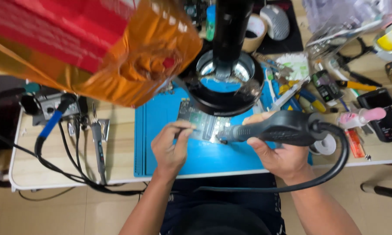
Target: Repairing a circuit board by using a heat gun and tweezers while observing the work through a digital microscope.
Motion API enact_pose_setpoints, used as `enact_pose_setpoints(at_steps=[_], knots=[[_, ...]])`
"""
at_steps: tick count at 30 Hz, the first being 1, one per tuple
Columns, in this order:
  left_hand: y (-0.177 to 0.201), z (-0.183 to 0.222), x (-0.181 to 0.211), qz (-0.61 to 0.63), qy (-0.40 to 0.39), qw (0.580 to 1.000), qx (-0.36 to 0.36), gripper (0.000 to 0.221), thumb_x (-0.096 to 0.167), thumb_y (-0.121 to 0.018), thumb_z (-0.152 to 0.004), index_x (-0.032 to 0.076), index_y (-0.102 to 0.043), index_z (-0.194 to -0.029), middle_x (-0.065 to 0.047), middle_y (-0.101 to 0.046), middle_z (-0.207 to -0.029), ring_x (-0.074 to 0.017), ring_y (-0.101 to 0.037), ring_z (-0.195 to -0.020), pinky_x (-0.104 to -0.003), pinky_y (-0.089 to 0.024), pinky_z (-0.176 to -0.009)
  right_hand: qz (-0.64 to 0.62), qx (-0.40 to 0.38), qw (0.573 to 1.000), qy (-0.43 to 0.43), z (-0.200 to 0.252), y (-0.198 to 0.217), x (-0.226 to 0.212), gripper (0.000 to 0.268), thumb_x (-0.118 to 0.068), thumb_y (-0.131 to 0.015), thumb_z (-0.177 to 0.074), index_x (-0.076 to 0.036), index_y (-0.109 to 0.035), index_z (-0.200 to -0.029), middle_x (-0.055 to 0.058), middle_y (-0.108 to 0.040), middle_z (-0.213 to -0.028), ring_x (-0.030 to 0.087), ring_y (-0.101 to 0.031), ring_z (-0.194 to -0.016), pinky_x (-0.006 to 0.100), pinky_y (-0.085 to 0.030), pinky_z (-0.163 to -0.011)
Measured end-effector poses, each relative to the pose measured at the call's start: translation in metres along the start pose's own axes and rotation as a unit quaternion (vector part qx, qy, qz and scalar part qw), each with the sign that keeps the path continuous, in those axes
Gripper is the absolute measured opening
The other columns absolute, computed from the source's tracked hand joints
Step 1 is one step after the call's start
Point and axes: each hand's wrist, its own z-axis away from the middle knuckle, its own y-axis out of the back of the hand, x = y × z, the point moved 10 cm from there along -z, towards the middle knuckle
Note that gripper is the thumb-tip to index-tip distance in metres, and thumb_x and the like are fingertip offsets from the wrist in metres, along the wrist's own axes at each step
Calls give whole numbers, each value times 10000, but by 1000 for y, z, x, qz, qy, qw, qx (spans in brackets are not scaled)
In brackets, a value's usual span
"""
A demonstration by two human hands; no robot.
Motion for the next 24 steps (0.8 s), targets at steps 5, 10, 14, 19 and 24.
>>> enact_pose_setpoints(at_steps=[5, 10, 14, 19, 24], knots=[[-11, 3, -12, 7, -14, 1000, 3, 143, 112, -777, -1054, 49, -786, -925, -59, -834, -927, -234, -671, -625, -338, -559, -590, -43, -33, 998, -19, 2, -4, 3, 436, -201, -773, -1021, 111, -611, -1278, 242, -793, -1137, 367, -808, -1036, 464, -662, -948], [-24, 21, -25, -28, -20, 998, -58, 172, 215, -676, -1131, 68, -754, -1087, -58, -815, -1070, -238, -797, -955, -379, -590, -862, -50, -41, 985, -160, 7, -1, 9, 429, -348, -683, -1034, 68, -700, -1141, 211, -742, -1144, 342, -764, -1045, 463, -635, -1034], [-35, 26, -18, -54, -51, 990, -115, 169, 188, -647, -1146, 75, -742, -1062, -46, -802, -1038, -227, -722, -833, -380, -476, -776, -27, -18, 989, -141, 8, 4, 8, 392, -291, -697, -1039, 84, -675, -1150, 235, -749, -1140, 365, -760, -1066, 480, -616, -1063], [-41, 26, -12, -73, -61, 985, -145, 127, 136, -670, -1124, 67, -734, -1039, -53, -788, -975, -228, -689, -799, -373, -426, -742, -18, -8, 990, -142, 10, 7, 4, 413, -297, -708, -1031, 89, -655, -1172, 232, -755, -1133, 360, -765, -1069, 472, -612, -1089], [-41, 26, -10, -89, -81, 983, -142, 109, 123, -673, -1127, 64, -734, -1058, -52, -784, -983, -232, -698, -814, -369, -437, -742, -2, 7, 993, -121, 7, 10, -5, 466, -291, -657, -1037, 161, -606, -1139, 302, -737, -1096, 409, -777, -988, 472, -639, -974]])
